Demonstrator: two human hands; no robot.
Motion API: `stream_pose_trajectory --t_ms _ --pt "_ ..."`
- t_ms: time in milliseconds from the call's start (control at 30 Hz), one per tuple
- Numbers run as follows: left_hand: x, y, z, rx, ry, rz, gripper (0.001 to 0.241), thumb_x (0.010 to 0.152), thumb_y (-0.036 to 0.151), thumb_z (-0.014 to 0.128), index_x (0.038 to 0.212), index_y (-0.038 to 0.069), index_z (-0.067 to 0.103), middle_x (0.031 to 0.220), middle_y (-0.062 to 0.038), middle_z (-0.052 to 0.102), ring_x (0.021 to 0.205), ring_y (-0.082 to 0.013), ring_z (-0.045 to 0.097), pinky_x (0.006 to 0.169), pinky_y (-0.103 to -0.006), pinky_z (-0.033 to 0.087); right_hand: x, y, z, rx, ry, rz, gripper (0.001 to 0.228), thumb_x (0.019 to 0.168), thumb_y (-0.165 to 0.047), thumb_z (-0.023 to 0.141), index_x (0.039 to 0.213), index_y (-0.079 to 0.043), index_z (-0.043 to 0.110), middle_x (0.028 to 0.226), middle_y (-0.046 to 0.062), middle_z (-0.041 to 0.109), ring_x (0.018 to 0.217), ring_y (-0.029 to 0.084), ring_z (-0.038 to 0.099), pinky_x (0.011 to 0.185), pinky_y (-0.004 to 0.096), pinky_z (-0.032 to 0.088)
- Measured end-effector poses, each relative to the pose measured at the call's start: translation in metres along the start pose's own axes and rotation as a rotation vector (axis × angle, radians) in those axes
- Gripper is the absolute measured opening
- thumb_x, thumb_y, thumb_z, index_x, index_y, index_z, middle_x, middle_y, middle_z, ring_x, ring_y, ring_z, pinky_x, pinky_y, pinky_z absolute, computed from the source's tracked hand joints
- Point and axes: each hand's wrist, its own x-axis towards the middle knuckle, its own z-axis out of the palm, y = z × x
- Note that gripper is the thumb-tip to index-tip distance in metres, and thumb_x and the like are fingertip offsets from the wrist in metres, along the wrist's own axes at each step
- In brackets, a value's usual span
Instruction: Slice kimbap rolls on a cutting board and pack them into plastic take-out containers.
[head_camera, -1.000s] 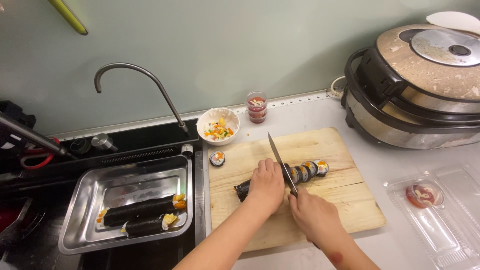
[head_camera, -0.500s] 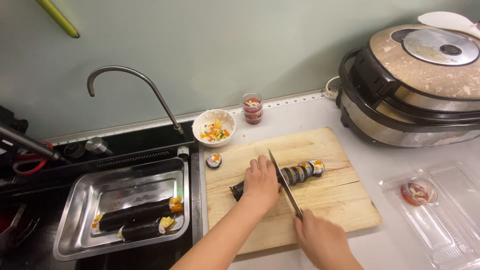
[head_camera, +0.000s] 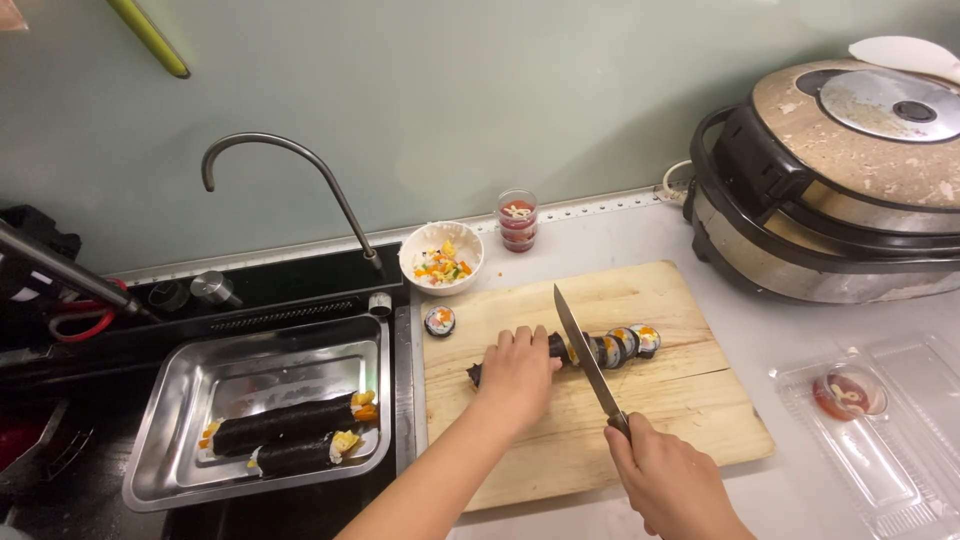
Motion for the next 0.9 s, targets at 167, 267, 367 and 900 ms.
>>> stream_pose_trajectory --t_ms 167,267,367,900 --pt "-0.006 0.019 -0.021 0.047 0.01 -0.005 0.068 0.085 0.03 0.077 0.132 -0.009 0.046 0.125 -0.021 0.048 0.118 -0.0354 0.047 0.097 -0.0469 0.042 0.025 0.026 0.028 -0.061 0.193 -0.153 0.038 0.1 -0.048 0.041 0.096 -0.013 0.055 0.06 0.01 0.07 0.06 0.034 0.073 0.064 0.047 0.058" --pt "0.002 0.01 -0.01 0.129 -0.036 -0.018 0.063 0.084 0.027 0.077 0.127 -0.008 0.049 0.125 -0.02 0.047 0.118 -0.0341 0.046 0.097 -0.0436 0.043 0.03 0.028 0.037 -0.183 0.324 -0.265 0.038 0.099 -0.049 0.043 0.095 -0.012 0.053 0.064 0.012 0.071 0.068 0.036 0.072 0.066 0.051 0.056" --pt "0.007 0.002 0.001 0.12 0.008 0.007 0.054 0.085 0.023 0.076 0.123 -0.007 0.053 0.124 -0.019 0.049 0.118 -0.0345 0.047 0.098 -0.0423 0.044 0.031 0.027 0.04 -0.243 0.302 -0.244 0.039 0.1 -0.049 0.044 0.093 -0.012 0.053 0.068 0.013 0.073 0.072 0.036 0.073 0.069 0.051 0.057" --pt "0.017 -0.004 0.02 0.25 -0.005 0.089 0.048 0.08 0.008 0.065 0.122 -0.01 0.052 0.123 -0.023 0.05 0.115 -0.0357 0.049 0.096 -0.0407 0.045 0.086 -0.007 0.041 -0.258 0.444 -0.441 0.033 0.099 -0.04 0.048 0.091 -0.009 0.058 0.069 0.013 0.072 0.068 0.035 0.072 0.064 0.049 0.056"
